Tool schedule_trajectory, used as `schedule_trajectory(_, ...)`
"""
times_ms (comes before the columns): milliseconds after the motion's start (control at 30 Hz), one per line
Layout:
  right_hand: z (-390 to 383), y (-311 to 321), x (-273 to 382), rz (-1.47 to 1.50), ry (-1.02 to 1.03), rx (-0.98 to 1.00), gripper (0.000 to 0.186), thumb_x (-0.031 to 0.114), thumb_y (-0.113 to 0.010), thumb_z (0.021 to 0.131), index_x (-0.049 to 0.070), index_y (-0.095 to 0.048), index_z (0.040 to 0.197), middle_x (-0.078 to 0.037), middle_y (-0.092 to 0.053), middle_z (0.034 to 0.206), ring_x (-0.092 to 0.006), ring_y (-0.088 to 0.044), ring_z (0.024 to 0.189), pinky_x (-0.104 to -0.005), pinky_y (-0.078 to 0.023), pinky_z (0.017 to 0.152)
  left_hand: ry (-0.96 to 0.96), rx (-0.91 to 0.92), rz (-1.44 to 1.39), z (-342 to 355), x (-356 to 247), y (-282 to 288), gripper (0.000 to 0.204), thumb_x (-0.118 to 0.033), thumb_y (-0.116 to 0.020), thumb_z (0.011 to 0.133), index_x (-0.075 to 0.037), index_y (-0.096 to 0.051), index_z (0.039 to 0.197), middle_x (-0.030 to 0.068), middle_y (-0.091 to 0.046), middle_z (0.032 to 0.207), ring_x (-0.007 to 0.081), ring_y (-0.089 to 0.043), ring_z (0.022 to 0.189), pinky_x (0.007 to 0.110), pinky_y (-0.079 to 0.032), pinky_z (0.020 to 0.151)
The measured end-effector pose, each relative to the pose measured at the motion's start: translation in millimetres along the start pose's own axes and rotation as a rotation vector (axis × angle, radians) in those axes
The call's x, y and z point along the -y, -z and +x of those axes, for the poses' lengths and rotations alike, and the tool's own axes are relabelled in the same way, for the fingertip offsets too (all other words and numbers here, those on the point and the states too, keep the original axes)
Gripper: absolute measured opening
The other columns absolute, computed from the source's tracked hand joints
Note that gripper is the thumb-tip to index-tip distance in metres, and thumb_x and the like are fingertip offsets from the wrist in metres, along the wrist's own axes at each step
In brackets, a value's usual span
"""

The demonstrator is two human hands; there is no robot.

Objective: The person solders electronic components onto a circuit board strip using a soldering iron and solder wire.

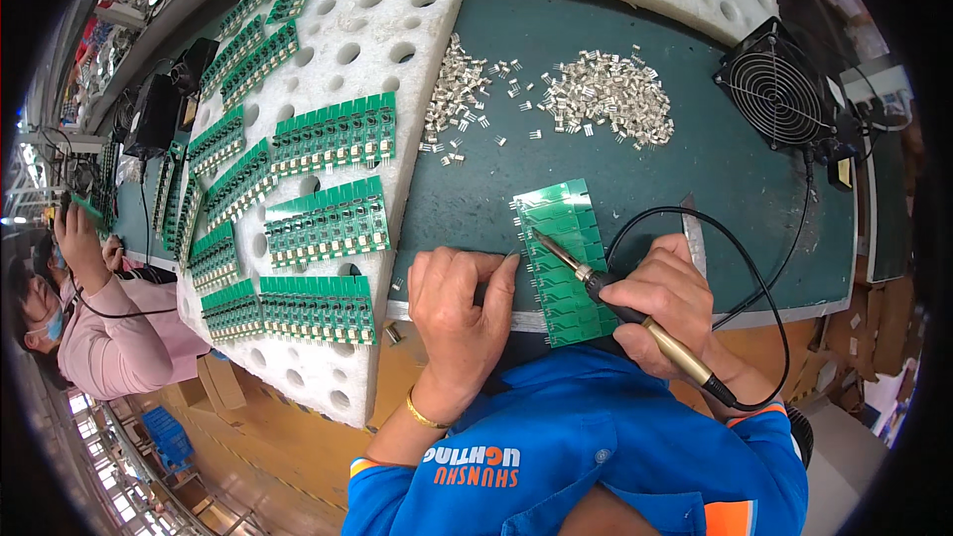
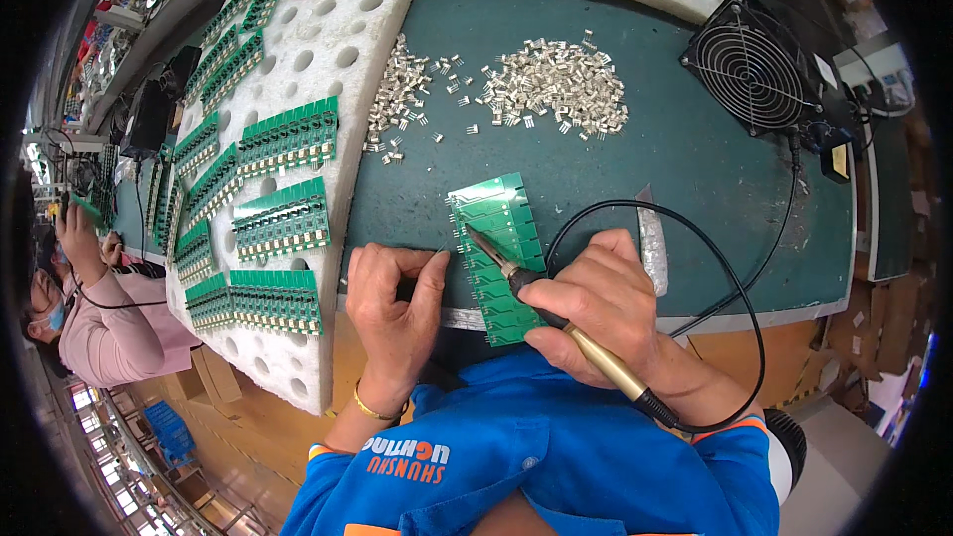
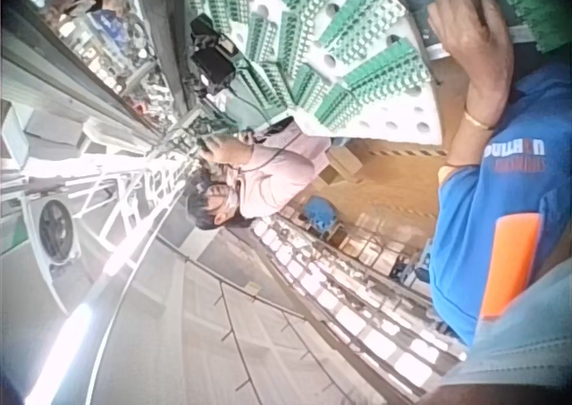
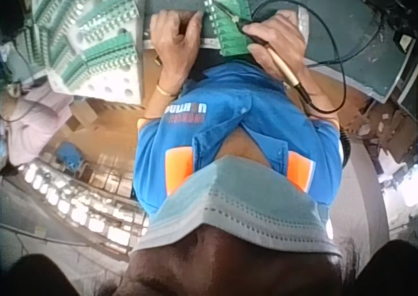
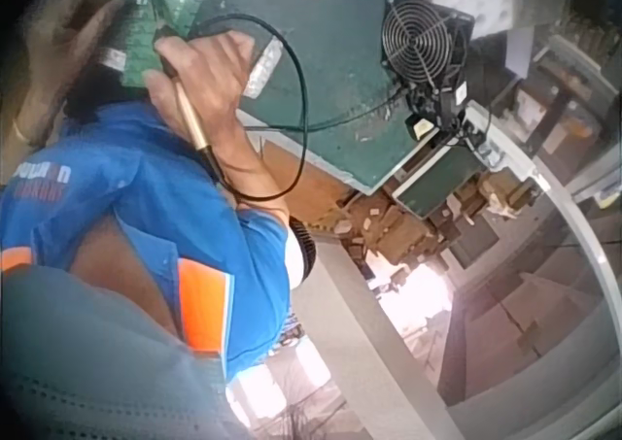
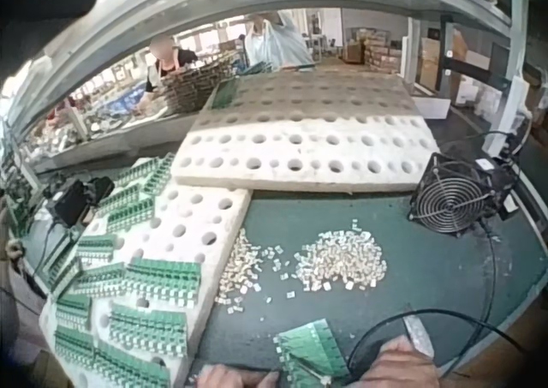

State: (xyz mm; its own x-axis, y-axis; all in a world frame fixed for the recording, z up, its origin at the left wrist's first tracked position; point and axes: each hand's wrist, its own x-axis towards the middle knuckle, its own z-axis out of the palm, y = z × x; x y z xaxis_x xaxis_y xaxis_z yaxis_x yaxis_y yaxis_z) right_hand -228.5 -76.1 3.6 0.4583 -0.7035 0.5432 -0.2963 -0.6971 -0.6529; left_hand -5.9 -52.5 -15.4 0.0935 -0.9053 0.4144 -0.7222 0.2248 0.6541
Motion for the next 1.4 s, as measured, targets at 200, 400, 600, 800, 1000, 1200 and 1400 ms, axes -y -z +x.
schedule_trajectory(200, -0.9, -1.0, -0.3, 0.012, -0.008, -0.002, 0.030, 0.032, -0.071, 0.092, 0.003, -0.068, 0.100, -0.005, -0.061, 0.069, -0.0222, -0.053, 0.057, -0.0377, -0.037, 0.066, 0.001, 0.000, -0.001, -1.1, 1.5, -5.0, 0.017, -0.003, -0.081, 0.075, -0.008, -0.064, 0.074, 0.0039, -0.058, 0.070, 0.0233, -0.053, 0.068, 0.037, -0.037, 0.066)
schedule_trajectory(400, 1.6, -1.3, -0.7, 0.022, -0.011, 0.006, 0.029, 0.030, -0.073, 0.090, 0.003, -0.069, 0.100, -0.005, -0.061, 0.070, -0.0227, -0.053, 0.058, -0.0377, -0.038, 0.066, -0.019, 0.005, 0.016, 1.4, -0.3, -4.1, 0.018, 0.000, -0.081, 0.075, -0.005, -0.063, 0.075, 0.0059, -0.059, 0.069, 0.0236, -0.052, 0.065, 0.037, -0.039, 0.065)
schedule_trajectory(600, 2.6, -0.4, 0.0, 0.013, -0.004, 0.019, 0.027, 0.029, -0.073, 0.090, 0.004, -0.069, 0.100, -0.005, -0.062, 0.070, -0.0225, -0.053, 0.058, -0.0376, -0.037, 0.066, -0.027, 0.013, 0.028, 1.3, -0.3, -4.1, 0.018, 0.000, -0.081, 0.075, -0.006, -0.064, 0.074, 0.0048, -0.058, 0.067, 0.0229, -0.052, 0.064, 0.036, -0.038, 0.064)
schedule_trajectory(800, 2.1, -0.5, 0.3, 0.012, -0.002, 0.023, 0.027, 0.028, -0.073, 0.089, 0.004, -0.069, 0.100, -0.005, -0.061, 0.069, -0.0222, -0.053, 0.057, -0.0373, -0.037, 0.066, -0.003, 0.017, 0.019, -2.1, 0.3, -4.9, 0.019, -0.005, -0.082, 0.074, -0.009, -0.063, 0.073, 0.0035, -0.057, 0.070, 0.0236, -0.053, 0.069, 0.037, -0.035, 0.067)
schedule_trajectory(1000, 1.7, -1.1, 0.2, 0.012, -0.004, 0.016, 0.027, 0.029, -0.073, 0.089, 0.004, -0.069, 0.100, -0.005, -0.061, 0.069, -0.0220, -0.053, 0.056, -0.0373, -0.037, 0.066, -0.035, 0.003, 0.021, 0.7, -1.4, -3.5, 0.017, 0.000, -0.081, 0.074, -0.007, -0.065, 0.074, 0.0037, -0.057, 0.066, 0.0217, -0.051, 0.064, 0.036, -0.037, 0.064)
schedule_trajectory(1200, 1.6, -1.9, -0.5, 0.019, -0.006, 0.008, 0.028, 0.030, -0.072, 0.091, 0.004, -0.069, 0.099, -0.005, -0.061, 0.068, -0.0216, -0.052, 0.056, -0.0372, -0.037, 0.065, -0.033, 0.008, 0.021, 0.0, -1.1, -5.3, 0.017, -0.001, -0.081, 0.074, -0.007, -0.065, 0.073, 0.0034, -0.057, 0.066, 0.0215, -0.051, 0.064, 0.036, -0.037, 0.064)
schedule_trajectory(1400, 2.1, -1.0, -0.4, 0.018, -0.007, 0.015, 0.028, 0.030, -0.072, 0.091, 0.004, -0.068, 0.100, -0.005, -0.061, 0.068, -0.0213, -0.052, 0.056, -0.0370, -0.036, 0.065, -0.038, 0.012, 0.045, 0.7, -1.7, -7.6, 0.018, -0.001, -0.081, 0.074, -0.008, -0.065, 0.073, 0.0028, -0.057, 0.066, 0.0211, -0.052, 0.063, 0.036, -0.036, 0.064)
